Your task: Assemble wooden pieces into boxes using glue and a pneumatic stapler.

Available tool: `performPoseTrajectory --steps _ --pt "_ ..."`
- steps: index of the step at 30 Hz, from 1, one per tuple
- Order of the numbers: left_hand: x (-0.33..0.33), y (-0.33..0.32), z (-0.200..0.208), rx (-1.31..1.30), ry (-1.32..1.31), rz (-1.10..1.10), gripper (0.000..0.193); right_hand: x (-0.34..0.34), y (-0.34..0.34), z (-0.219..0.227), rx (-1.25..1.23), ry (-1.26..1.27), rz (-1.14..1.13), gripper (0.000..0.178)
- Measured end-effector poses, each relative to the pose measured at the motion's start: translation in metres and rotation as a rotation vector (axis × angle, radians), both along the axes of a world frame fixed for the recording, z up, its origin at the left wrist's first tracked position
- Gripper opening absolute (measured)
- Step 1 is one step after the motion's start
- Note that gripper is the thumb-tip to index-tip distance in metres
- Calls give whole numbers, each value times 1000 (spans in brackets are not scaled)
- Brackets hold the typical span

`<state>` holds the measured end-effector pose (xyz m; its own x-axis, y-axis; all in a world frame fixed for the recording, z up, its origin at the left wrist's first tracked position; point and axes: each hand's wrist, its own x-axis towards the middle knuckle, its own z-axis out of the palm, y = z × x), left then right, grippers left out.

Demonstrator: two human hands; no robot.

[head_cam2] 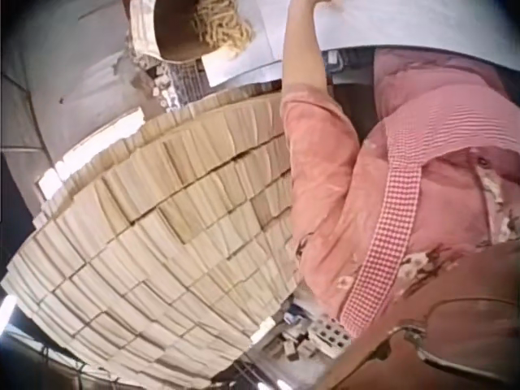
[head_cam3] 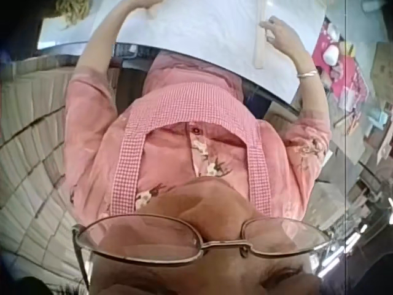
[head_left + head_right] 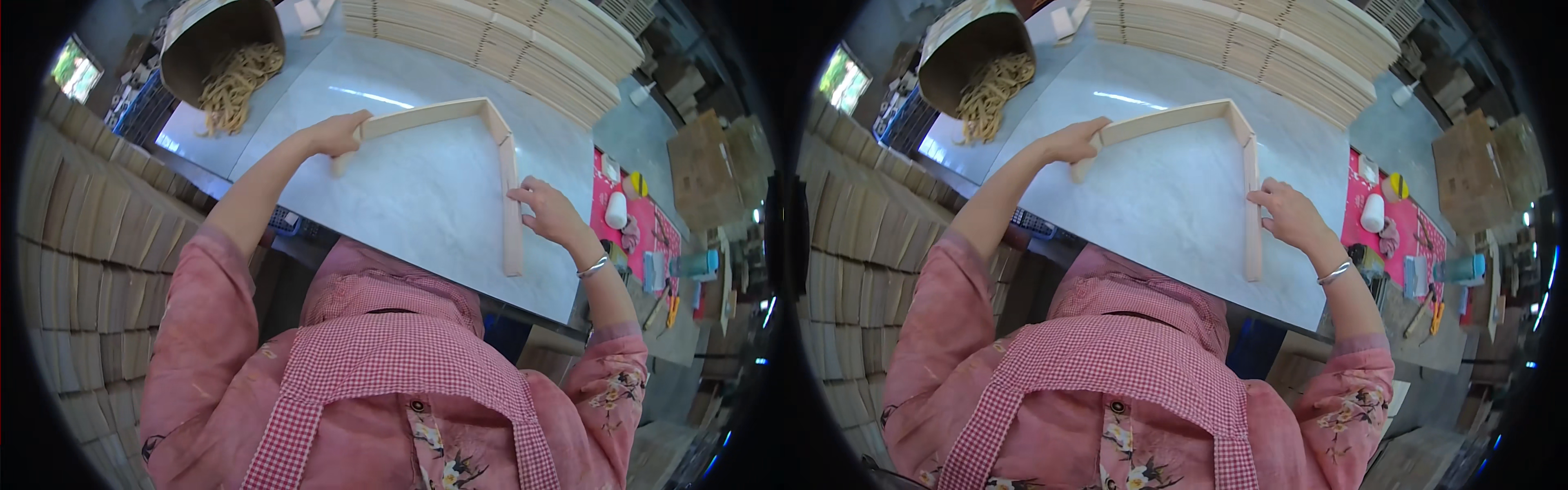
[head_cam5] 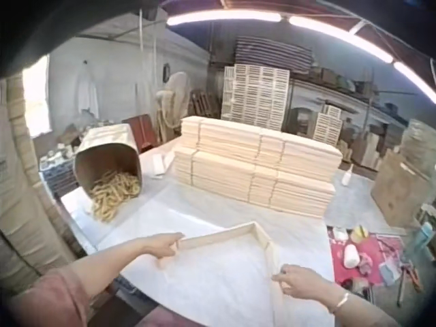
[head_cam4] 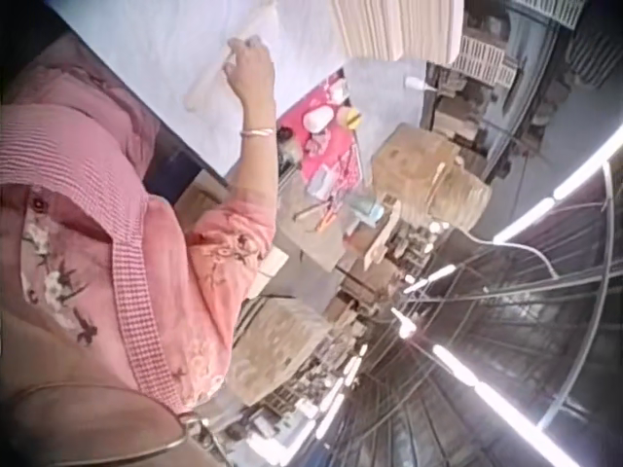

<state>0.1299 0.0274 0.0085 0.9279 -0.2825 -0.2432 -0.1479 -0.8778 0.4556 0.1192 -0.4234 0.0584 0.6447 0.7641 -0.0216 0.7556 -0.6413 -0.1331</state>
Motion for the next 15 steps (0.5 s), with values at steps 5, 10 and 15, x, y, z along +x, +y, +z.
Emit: performPoseTrajectory --steps 5,10,15 --pt "-8 -18 -1 -335 22 369 41 -6 71 -9 102 -212 194 29" --pt "-9 -21 -17 -449 -40 341 37 -17 131 -53 263 -263 144 26" --pt "-14 -23 -30 -473 -150 351 39 -22 150 -70 256 -259 -8 32"
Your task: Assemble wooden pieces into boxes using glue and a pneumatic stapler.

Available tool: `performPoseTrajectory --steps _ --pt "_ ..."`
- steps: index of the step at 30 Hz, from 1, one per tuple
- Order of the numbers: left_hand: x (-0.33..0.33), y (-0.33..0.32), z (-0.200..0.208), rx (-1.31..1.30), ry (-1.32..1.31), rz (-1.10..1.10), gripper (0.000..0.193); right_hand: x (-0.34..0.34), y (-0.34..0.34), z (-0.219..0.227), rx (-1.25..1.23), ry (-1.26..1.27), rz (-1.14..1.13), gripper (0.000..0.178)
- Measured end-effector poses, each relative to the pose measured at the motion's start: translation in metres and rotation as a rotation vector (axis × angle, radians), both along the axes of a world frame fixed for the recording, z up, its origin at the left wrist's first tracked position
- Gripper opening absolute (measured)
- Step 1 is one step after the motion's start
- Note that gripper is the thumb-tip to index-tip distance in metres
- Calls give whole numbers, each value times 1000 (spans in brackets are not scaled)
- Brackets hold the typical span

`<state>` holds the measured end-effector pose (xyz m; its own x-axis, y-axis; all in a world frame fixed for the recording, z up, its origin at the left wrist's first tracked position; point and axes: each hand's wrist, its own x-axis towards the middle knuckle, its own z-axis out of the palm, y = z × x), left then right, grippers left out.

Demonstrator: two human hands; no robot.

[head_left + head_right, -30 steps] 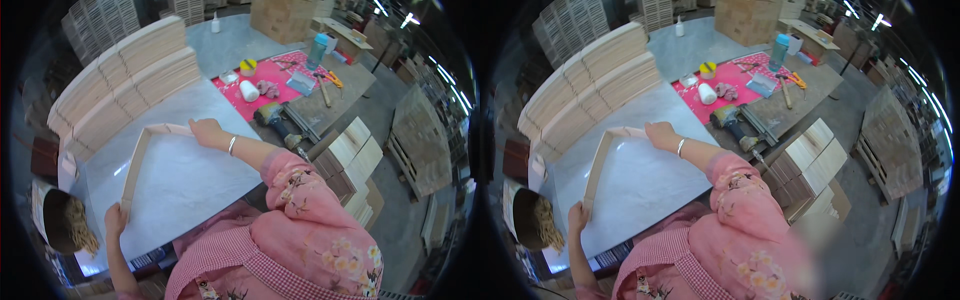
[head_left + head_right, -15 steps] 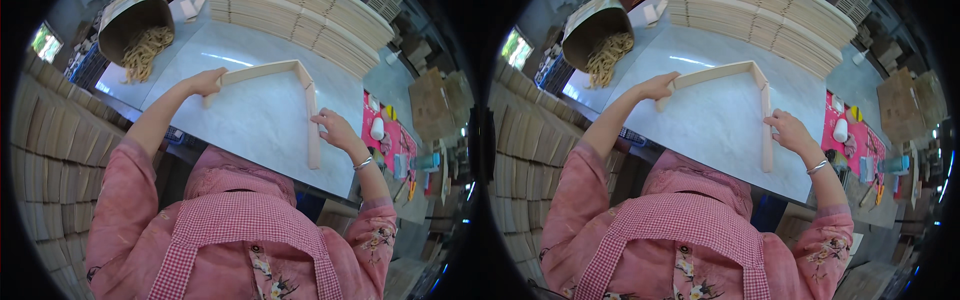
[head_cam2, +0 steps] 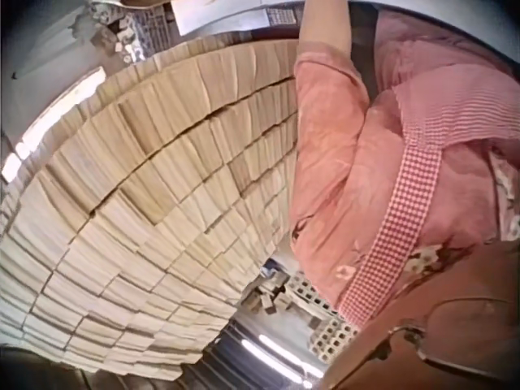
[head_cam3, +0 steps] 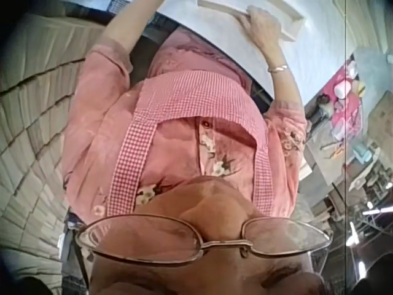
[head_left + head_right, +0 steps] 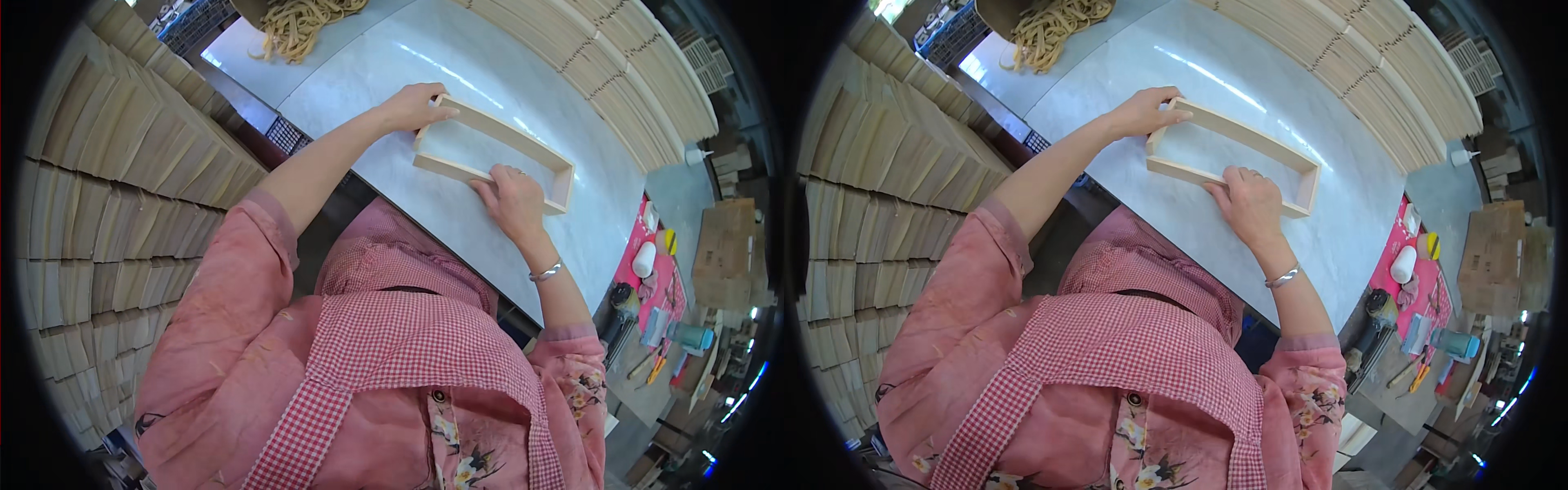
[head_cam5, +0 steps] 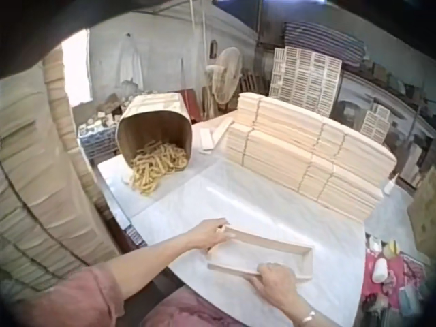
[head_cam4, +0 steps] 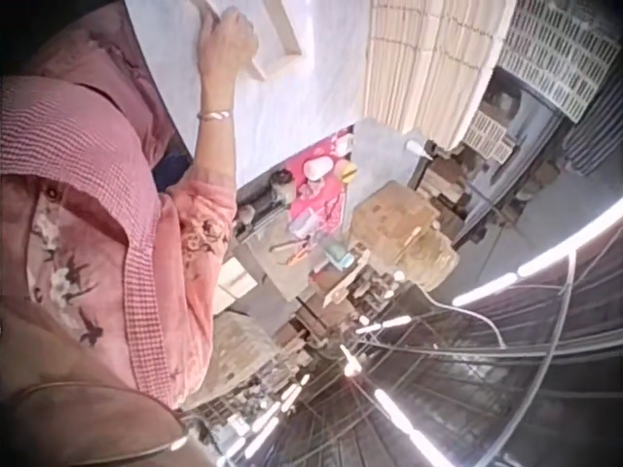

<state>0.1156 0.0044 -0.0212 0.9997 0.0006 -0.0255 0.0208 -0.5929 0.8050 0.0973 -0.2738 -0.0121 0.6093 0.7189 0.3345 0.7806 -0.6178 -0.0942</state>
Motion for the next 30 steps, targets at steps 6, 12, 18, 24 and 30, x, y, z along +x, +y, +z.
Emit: performPoseTrajectory --steps 6,12,18,24,30 --pt "-9 -13 0 11 -30 63 41 4 5 1 13 -55 -10 32" --pt "-10 -11 -1 -48 16 82 43 4 9 5 36 -38 -10 30" --pt "-7 0 -7 -216 75 -112 71 7 -4 10 -84 155 -140 28" --pt "-42 31 9 -346 244 -266 124 19 -58 29 330 90 -161 69" --pt "-35 21 17 -303 325 -280 123 33 -132 5 485 530 -415 103"
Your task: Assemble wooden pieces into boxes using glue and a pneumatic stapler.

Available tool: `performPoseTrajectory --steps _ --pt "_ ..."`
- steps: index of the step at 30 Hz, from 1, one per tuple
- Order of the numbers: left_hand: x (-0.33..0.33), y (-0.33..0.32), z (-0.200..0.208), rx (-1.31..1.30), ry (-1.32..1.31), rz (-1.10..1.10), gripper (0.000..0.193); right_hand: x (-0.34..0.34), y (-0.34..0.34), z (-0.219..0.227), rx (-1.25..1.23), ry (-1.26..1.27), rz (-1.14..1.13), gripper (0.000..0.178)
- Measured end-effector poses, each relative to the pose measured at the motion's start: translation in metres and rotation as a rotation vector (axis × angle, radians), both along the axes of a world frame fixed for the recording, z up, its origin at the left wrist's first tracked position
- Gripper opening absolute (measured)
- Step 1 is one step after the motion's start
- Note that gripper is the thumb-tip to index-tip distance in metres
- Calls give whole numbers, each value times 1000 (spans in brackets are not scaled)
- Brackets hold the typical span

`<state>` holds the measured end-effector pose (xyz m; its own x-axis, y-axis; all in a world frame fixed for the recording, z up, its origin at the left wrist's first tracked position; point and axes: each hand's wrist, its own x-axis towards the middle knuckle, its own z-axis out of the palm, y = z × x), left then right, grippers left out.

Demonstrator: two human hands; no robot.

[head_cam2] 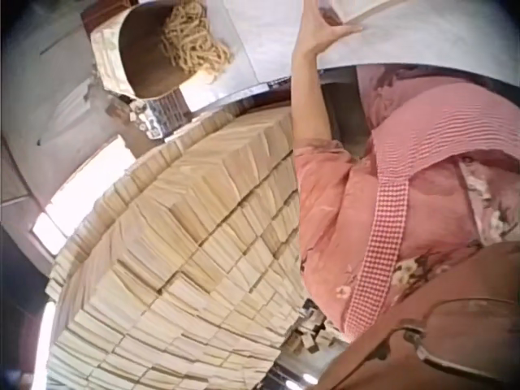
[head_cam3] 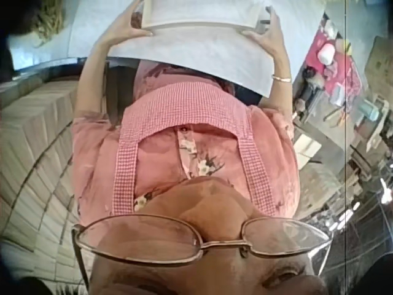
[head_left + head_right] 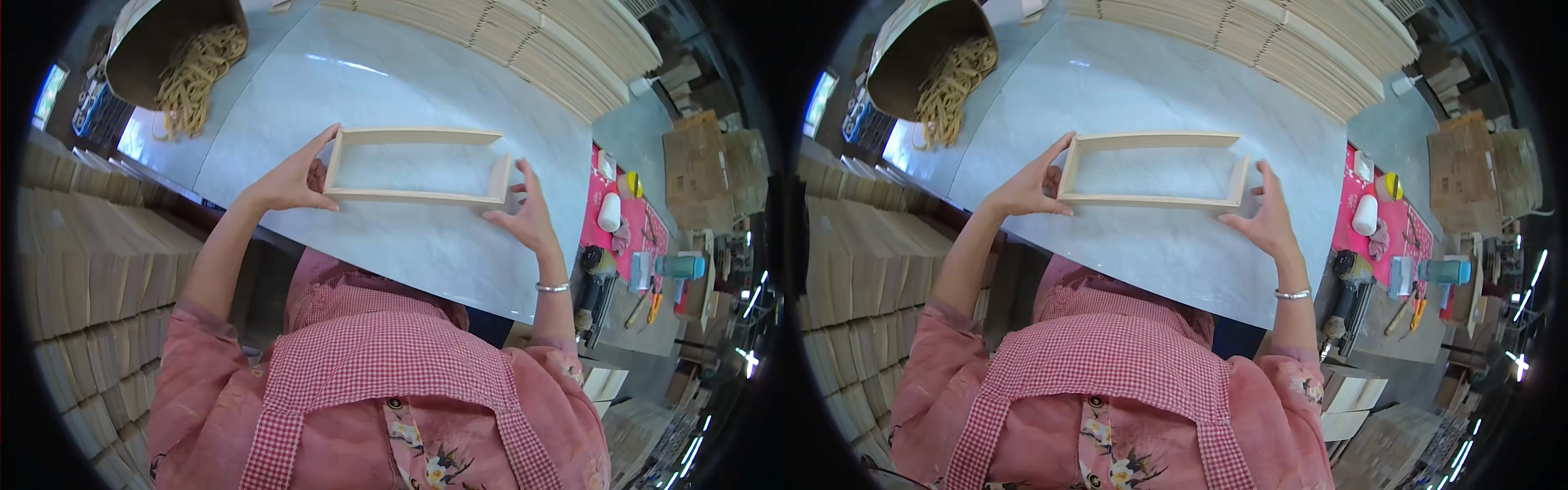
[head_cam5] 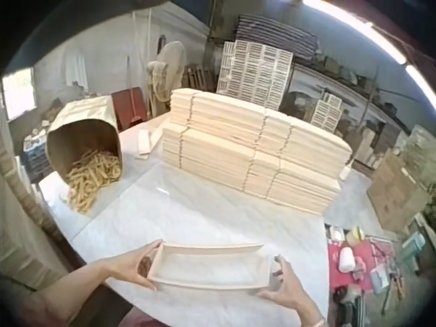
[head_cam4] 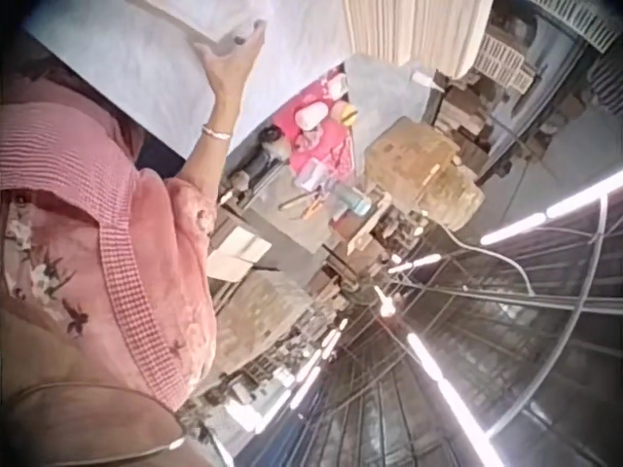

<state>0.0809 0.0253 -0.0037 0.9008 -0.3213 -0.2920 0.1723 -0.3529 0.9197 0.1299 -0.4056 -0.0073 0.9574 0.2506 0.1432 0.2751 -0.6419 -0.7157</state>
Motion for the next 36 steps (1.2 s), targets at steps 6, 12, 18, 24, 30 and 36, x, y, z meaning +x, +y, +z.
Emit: performPoseTrajectory --steps 6,12,18,24,30,36 --pt "1 -7 -2 -41 -81 41 123 44 -3 3 56 227 131 111" --pt "1 -9 -1 -35 -57 82 124 58 -2 14 17 363 146 111" --pt "2 -10 -5 -60 -71 85 124 63 -5 14 50 383 195 109" --pt "7 -8 -9 -66 -73 122 123 55 -5 16 110 415 246 108" --pt "5 4 -14 -45 -160 153 123 46 4 19 126 406 297 105" --pt "1 -9 3 80 -148 -38 118 12 -33 -2 106 330 208 107"
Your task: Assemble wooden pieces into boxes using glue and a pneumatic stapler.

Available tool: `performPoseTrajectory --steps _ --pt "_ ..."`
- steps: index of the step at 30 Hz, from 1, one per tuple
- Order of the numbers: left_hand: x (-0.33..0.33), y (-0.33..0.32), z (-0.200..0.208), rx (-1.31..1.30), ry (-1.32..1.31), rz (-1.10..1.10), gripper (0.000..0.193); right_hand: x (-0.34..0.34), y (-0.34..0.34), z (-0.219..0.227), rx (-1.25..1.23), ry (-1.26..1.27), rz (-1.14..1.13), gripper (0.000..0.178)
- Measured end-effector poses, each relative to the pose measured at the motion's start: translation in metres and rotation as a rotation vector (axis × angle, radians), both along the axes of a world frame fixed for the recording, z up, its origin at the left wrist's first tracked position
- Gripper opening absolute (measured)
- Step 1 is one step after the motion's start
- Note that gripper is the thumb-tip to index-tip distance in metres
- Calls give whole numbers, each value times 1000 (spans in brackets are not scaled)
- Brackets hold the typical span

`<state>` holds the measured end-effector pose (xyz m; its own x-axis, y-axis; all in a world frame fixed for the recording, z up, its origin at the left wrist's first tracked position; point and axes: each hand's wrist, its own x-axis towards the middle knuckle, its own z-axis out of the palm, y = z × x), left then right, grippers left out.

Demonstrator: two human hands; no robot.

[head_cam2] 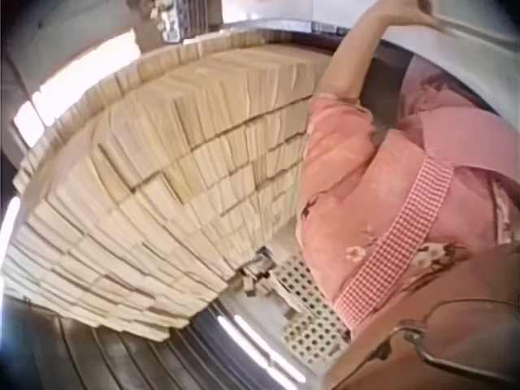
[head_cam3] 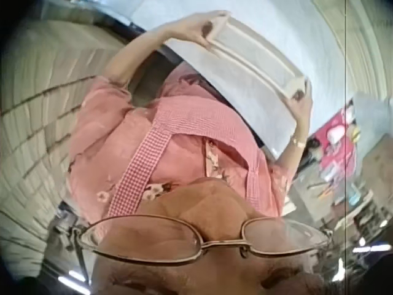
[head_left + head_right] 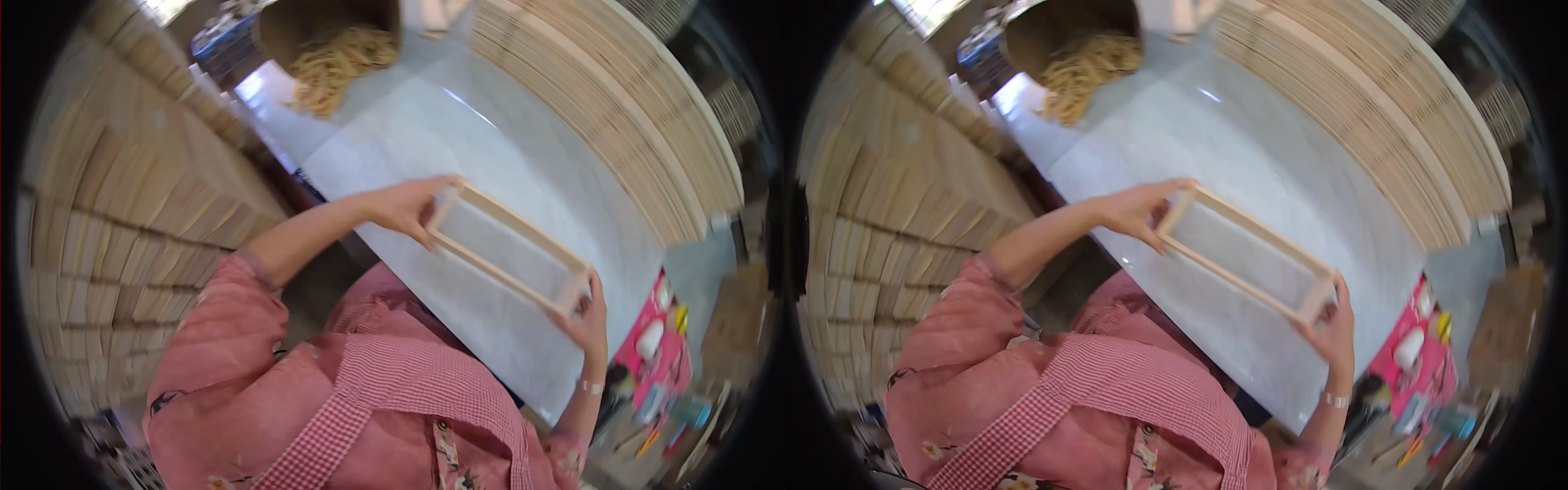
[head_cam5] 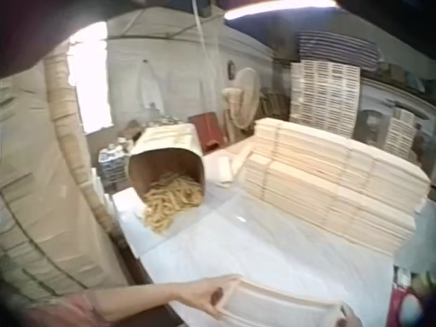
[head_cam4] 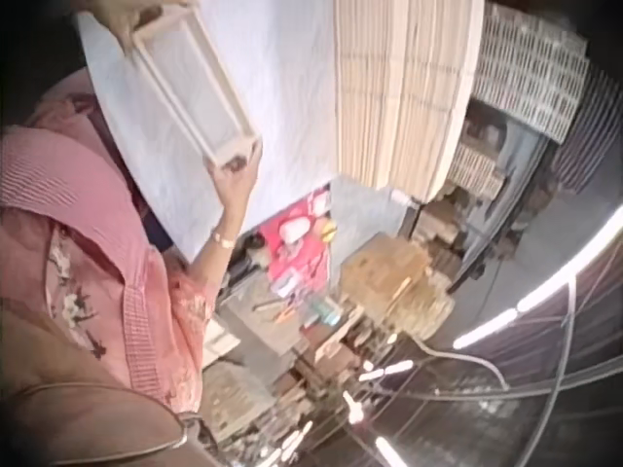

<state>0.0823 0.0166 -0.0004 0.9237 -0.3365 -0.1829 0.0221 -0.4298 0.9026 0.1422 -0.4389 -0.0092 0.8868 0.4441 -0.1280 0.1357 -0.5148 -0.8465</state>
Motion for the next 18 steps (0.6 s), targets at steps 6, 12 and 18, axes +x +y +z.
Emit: performPoseTrajectory --steps 6,12,18 --pt "2 -38 -12 -106 -7 -117 123 -49 -34 15 -145 44 -105 116" --pt "7 -34 -30 -104 -485 -239 127 -54 -43 -2 12 -73 -189 118" --pt "38 101 -13 76 -222 742 60 -55 -33 5 -83 66 -195 121"
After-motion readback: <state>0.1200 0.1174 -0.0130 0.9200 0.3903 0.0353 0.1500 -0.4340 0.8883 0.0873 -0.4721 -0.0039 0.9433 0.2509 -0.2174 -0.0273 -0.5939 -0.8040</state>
